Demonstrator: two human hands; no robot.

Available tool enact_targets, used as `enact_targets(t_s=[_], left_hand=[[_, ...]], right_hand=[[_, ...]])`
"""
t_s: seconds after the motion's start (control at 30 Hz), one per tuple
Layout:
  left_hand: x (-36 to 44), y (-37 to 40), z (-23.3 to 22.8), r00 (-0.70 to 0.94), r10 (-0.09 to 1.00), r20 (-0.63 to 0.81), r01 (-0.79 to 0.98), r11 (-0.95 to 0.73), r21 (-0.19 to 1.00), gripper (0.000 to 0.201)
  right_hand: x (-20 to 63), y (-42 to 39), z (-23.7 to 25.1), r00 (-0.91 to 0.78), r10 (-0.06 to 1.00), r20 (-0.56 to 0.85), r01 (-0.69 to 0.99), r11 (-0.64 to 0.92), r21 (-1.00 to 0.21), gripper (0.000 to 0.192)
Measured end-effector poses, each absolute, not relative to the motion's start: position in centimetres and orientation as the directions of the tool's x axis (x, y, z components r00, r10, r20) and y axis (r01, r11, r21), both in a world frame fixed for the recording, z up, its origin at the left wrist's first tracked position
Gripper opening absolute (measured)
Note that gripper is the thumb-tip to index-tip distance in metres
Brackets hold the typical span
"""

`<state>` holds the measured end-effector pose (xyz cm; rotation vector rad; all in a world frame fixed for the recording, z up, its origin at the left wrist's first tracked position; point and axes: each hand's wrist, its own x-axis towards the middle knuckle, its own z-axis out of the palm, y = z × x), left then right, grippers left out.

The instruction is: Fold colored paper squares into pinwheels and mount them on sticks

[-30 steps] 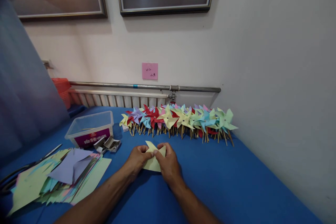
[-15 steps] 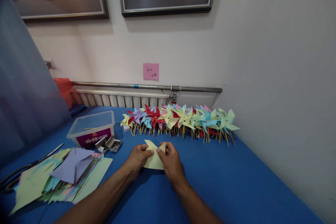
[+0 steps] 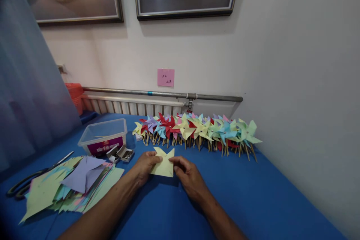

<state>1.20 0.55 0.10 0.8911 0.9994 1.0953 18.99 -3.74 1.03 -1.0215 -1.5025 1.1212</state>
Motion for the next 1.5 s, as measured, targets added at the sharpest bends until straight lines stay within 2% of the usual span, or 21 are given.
enact_targets(t_s=[0.2,0.5,0.8,1.03,1.17,1.3,1.5], left_hand=[[1.4,0.2,0.5,0.166,0.967,-0.191,-0.247,0.229,0.942,0.022],[1.5,0.4,0.1,0.159,0.969,-0.191,-0.211,0.222,0.952,0.021],[1.4,0.2,0.3,0.146,0.97,-0.193,-0.21,0.221,0.952,0.019],[1.8,0.3,-0.2,0.166,0.969,-0.182,-0.246,0.219,0.944,0.022],[2.3,-0.1,-0.2,0.184,0.965,-0.188,-0.275,0.234,0.932,0.024],[2.2,-0.2,-0.1,0.227,0.956,-0.184,-0.341,0.255,0.905,0.024],[1.7,0.1,0.0,0.181,0.961,-0.209,-0.325,0.259,0.91,0.025]], right_hand=[[19.0,-4.1,1.3,-0.173,0.959,0.227,0.151,0.253,-0.956,0.029],[19.2,-4.2,2.0,-0.198,0.939,0.283,0.283,0.331,-0.9,0.021],[19.3,-4.2,2.0,-0.257,0.921,0.291,0.336,0.368,-0.867,0.015],[19.0,-3.7,1.0,-0.196,0.945,0.261,0.256,0.306,-0.917,0.023],[18.6,-3.4,0.1,-0.139,0.945,0.297,0.316,0.327,-0.891,0.025],[18.9,-3.6,0.4,-0.18,0.934,0.308,0.389,0.355,-0.85,0.026],[19.5,-4.1,1.6,-0.267,0.924,0.273,0.41,0.365,-0.836,0.025]])
